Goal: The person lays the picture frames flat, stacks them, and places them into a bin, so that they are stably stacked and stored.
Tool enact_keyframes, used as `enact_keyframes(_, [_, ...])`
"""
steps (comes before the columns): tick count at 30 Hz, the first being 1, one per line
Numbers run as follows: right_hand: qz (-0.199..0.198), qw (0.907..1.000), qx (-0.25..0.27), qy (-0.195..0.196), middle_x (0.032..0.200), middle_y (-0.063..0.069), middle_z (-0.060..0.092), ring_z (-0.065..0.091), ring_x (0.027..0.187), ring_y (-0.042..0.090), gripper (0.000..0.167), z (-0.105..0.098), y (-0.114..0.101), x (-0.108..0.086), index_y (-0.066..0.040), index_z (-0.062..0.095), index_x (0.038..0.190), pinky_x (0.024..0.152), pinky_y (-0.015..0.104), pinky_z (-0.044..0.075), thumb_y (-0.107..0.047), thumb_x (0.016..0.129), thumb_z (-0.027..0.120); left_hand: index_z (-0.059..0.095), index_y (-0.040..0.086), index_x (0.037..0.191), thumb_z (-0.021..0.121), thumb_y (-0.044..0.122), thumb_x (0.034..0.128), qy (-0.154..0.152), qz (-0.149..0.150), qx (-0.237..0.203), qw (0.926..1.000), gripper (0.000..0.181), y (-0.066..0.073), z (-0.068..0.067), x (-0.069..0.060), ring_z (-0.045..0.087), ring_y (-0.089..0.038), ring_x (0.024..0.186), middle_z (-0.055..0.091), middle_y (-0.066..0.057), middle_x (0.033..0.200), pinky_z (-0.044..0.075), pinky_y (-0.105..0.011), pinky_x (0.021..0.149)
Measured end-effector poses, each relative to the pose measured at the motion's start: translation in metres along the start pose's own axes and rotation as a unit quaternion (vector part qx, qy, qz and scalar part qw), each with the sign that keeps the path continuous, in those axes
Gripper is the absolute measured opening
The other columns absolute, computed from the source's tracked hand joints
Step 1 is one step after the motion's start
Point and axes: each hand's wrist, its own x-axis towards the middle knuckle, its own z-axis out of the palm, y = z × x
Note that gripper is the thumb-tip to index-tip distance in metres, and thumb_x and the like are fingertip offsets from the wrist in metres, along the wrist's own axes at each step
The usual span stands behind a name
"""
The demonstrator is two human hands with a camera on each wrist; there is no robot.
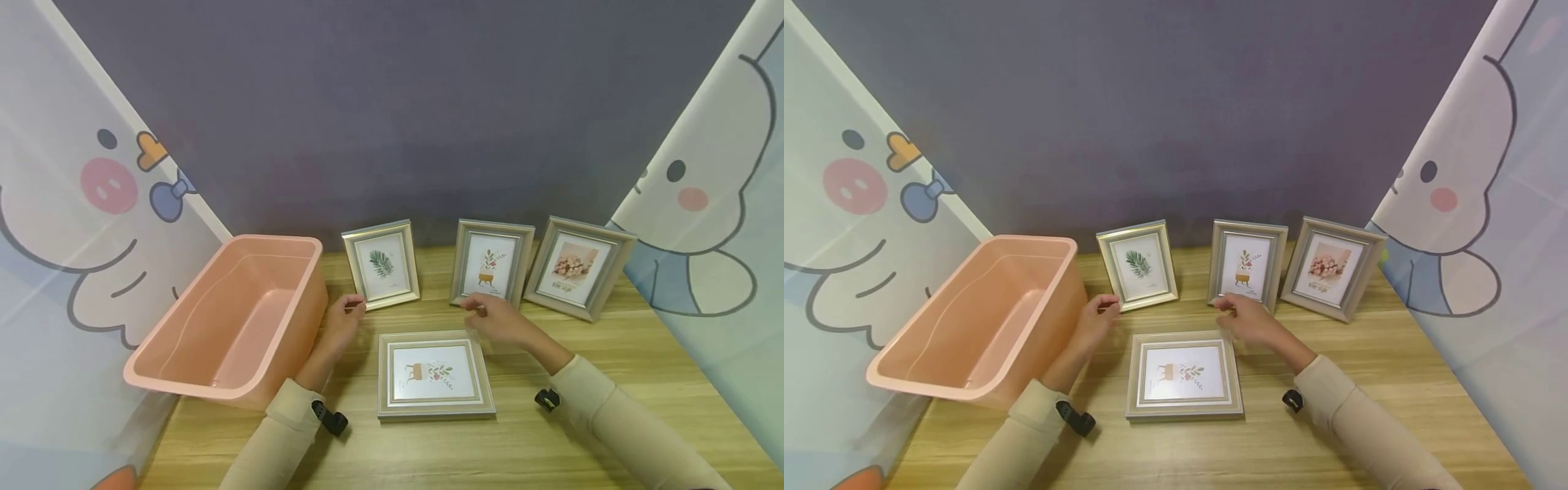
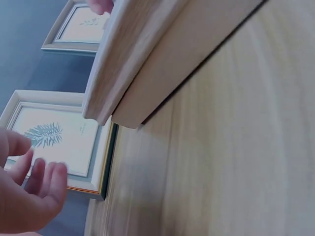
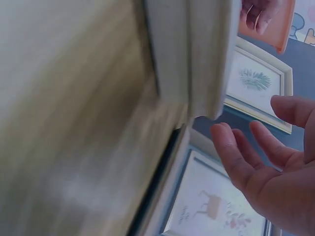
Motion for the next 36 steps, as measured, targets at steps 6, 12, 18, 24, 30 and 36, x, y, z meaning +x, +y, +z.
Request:
enact_keyframes(6, [-0.027, 0.9991, 0.023, 0.023, 0.132, 0.021, 0.064, 0.067, 0.114, 0.035, 0.036, -0.004, -0.017, 0.019, -0.002, 0.06, 0.133, 0.09, 0.045, 0.059, -0.016, 0.1, 0.059, 0.059, -0.007, 0.124, 0.061, 0.006, 0.0971, 0.075, 0.011, -0.043, 0.9962, 0.029, 0.005, 0.0, 0.014, 0.06, -0.027, 0.105, 0.061, -0.022, 0.121, 0.048, -0.017, 0.076])
enact_keyframes(12, [-0.054, 0.9952, 0.055, 0.061, 0.131, 0.021, 0.064, 0.065, 0.118, 0.037, 0.036, -0.007, -0.036, 0.046, -0.003, 0.059, 0.134, 0.099, 0.05, 0.055, -0.014, 0.1, 0.06, 0.053, -0.009, 0.129, 0.062, 0.005, 0.0966, 0.093, 0.013, -0.061, 0.9937, 0.037, 0.008, 0.001, 0.023, 0.058, -0.037, 0.118, 0.057, -0.027, 0.13, 0.051, -0.028, 0.093])
enact_keyframes(18, [-0.058, 0.991, 0.093, 0.077, 0.138, 0.02, 0.06, 0.062, 0.124, 0.037, 0.04, -0.007, -0.057, 0.076, -0.002, 0.055, 0.138, 0.101, 0.05, 0.054, -0.014, 0.1, 0.059, 0.051, -0.01, 0.13, 0.062, 0.002, 0.0953, 0.116, 0.015, -0.086, 0.9894, 0.038, 0.009, 0.007, 0.034, 0.057, -0.042, 0.122, 0.057, -0.031, 0.133, 0.054, -0.04, 0.099])
enact_keyframes(24, [-0.068, 0.9851, 0.112, 0.112, 0.142, 0.018, 0.055, 0.059, 0.127, 0.036, 0.042, -0.007, -0.066, 0.104, -0.003, 0.052, 0.142, 0.106, 0.048, 0.051, -0.013, 0.101, 0.057, 0.052, -0.011, 0.128, 0.062, 0.0, 0.094, 0.115, 0.021, -0.097, 0.9885, 0.037, 0.007, 0.012, 0.04, 0.059, -0.044, 0.123, 0.055, -0.031, 0.135, 0.054, -0.042, 0.101])
enact_keyframes(30, [-0.068, 0.9772, 0.12, 0.161, 0.142, 0.015, 0.055, 0.06, 0.126, 0.034, 0.044, -0.005, -0.063, 0.128, -0.008, 0.051, 0.143, 0.106, 0.046, 0.051, -0.014, 0.101, 0.059, 0.054, -0.01, 0.124, 0.064, -0.001, 0.0926, 0.125, 0.018, -0.092, 0.9878, 0.034, 0.003, 0.012, 0.041, 0.062, -0.044, 0.12, 0.059, -0.03, 0.133, 0.056, -0.039, 0.096])
enact_keyframes(36, [-0.066, 0.9779, 0.109, 0.166, 0.148, 0.014, 0.054, 0.063, 0.125, 0.034, 0.048, -0.004, -0.065, 0.144, -0.019, 0.049, 0.147, 0.101, 0.051, 0.054, -0.021, 0.101, 0.062, 0.054, -0.01, 0.12, 0.065, -0.004, 0.0915, 0.128, 0.036, -0.086, 0.9874, 0.031, 0.001, 0.013, 0.045, 0.061, -0.047, 0.122, 0.06, -0.031, 0.131, 0.053, -0.047, 0.104])
